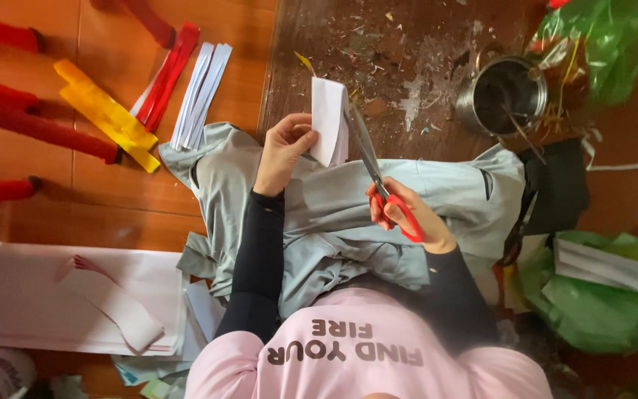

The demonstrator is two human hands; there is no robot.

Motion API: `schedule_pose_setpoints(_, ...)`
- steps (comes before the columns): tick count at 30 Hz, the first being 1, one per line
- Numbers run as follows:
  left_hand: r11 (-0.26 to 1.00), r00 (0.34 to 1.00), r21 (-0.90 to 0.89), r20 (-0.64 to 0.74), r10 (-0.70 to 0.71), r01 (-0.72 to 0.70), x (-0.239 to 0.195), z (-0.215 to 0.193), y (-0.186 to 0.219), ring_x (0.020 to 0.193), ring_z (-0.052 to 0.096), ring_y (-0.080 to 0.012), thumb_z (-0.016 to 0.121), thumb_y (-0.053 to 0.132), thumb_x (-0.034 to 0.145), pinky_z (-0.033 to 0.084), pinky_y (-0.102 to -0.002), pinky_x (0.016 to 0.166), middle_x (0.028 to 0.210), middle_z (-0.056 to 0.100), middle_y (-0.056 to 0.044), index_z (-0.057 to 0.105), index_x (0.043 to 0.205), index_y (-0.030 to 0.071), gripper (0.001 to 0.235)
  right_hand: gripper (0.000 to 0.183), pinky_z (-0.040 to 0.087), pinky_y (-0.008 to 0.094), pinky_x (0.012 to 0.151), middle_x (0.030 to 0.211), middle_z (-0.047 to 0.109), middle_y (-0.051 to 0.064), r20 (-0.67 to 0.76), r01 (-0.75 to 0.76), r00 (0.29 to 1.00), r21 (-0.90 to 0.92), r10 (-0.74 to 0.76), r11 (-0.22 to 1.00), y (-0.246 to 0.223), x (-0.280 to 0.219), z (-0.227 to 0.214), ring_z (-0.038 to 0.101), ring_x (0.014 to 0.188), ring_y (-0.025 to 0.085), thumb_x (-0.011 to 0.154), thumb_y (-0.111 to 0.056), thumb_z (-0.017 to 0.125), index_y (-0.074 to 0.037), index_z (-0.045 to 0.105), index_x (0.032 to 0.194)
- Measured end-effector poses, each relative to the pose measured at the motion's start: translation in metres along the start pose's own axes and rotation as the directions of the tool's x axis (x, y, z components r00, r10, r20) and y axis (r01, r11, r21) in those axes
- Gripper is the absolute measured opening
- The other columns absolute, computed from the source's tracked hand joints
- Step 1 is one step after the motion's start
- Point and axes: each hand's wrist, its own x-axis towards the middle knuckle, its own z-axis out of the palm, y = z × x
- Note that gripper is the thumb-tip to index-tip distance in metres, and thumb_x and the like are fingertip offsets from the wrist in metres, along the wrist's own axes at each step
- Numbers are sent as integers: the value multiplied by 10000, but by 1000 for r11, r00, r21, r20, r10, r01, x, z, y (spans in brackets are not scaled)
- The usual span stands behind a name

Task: Cutting paper into specific shapes using scissors.

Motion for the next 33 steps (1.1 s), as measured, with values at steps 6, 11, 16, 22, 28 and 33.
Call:
schedule_pose_setpoints(6, 990, 1000, 141, 30, -3, -1, 0, -7, -12, 914, 587, -33, 701, 59, 1019, 486, -196, 821, 1011, 664, 44, 693, 1244, 4, 232, 648, 405, 224, 626, 932, 626, 50, 74, 5, 997, 47, -8, 999, -11, -11, -7, 536, 722, 89, 985, -589, 609, -25, 507, 1288)
schedule_pose_setpoints(11, 989, 998, 147, -54, 19, -10, 1, -1, -3, 895, 591, -34, 690, 76, 1014, 488, -198, 812, 982, 660, 44, 684, 1252, 13, 246, 649, 417, 242, 637, 924, 619, 60, 96, -47, 995, 89, 39, 995, -14, -26, -14, 551, 742, 100, 990, -579, 609, -14, 497, 1288)
schedule_pose_setpoints(16, 992, 998, 124, -53, 21, -15, 1, 1, -4, 912, 584, -37, 687, 86, 1025, 476, -197, 836, 993, 660, 39, 681, 1259, 6, 247, 663, 429, 245, 648, 922, 610, 57, 86, -27, 996, 78, 20, 997, -17, -29, -11, 559, 748, 101, 991, -592, 601, -10, 506, 1294)
schedule_pose_setpoints(22, 989, 999, 145, -44, -11, 18, 2, -2, -9, 906, 585, -39, 681, 81, 1021, 482, -201, 832, 998, 660, 40, 677, 1255, 8, 245, 668, 426, 247, 635, 926, 622, 67, 76, -33, 997, 87, 26, 996, -6, -22, -16, 561, 735, 105, 981, -586, 609, -2, 512, 1292)
schedule_pose_setpoints(28, 933, 970, 335, 149, -193, 134, 0, 7, -5, 971, 604, -59, 680, 112, 1005, 488, -225, 820, 1059, 672, 19, 649, 1229, 5, 250, 647, 420, 250, 646, 922, 615, 75, 73, -55, 996, 129, 46, 990, -2, -18, -16, 539, 739, 108, 996, -555, 616, -5, 502, 1318)
schedule_pose_setpoints(33, 989, 918, 145, 390, -76, 20, -5, 27, 12, 1336, 523, -119, 637, 330, 1075, 398, -304, 1176, 1409, 571, -32, 500, 1463, 47, 499, 667, 452, 256, 682, 957, 587, 56, 151, -173, 977, 140, 151, 975, 8, -12, -5, 547, 782, 113, 985, -562, 618, -14, 488, 1343)
